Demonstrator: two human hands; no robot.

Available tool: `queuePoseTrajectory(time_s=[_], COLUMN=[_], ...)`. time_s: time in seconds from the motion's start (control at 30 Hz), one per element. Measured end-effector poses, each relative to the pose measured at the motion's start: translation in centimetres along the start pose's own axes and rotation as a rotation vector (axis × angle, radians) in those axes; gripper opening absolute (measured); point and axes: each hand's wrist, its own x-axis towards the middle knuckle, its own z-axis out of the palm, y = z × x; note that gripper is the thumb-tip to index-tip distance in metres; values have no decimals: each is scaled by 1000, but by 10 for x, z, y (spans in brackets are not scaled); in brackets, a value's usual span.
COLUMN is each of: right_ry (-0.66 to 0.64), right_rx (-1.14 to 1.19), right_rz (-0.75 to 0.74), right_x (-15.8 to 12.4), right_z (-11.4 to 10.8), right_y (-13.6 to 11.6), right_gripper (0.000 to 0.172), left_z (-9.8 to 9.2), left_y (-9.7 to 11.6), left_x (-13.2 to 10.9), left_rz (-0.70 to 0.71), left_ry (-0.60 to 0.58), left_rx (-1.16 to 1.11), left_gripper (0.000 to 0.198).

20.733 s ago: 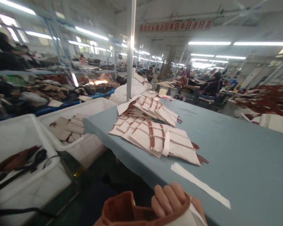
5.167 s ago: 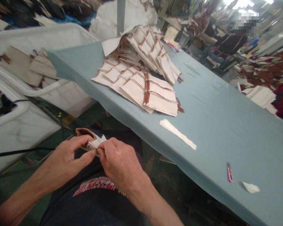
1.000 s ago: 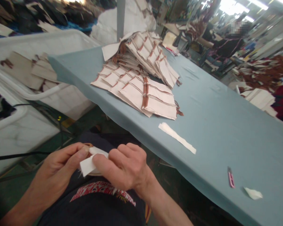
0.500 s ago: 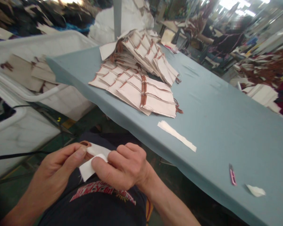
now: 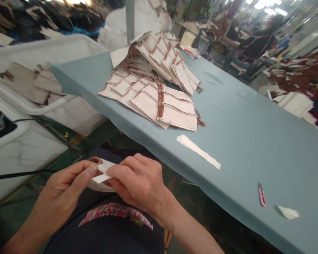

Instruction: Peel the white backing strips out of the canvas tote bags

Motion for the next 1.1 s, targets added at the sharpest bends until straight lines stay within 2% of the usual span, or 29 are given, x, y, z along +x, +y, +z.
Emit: queuePoseTrajectory(time_s=[0.07, 0.2, 0.3, 0.6, 1.1], right_ry=[2, -157, -207, -334, -372], right_rx=[217, 683, 775, 548, 484], right_rz=[243, 789, 975, 990, 968], right_x=[6, 15, 18, 23, 24], right_z=[0, -5, -7, -1, 3], right_y=[-7, -19, -21, -23, -17], right_gripper=[16, 30, 35, 21, 24], left_z=[1, 1, 0, -1, -3], left_y=[3, 4, 2, -2, -12], left_x=[3, 6, 6, 7, 3], left_rz=[13, -3, -16, -22, 13], left_ry=[11, 47, 44, 30, 19], left_rx=[22, 26, 32, 29, 16], left_gripper=[40, 39, 38, 38, 41])
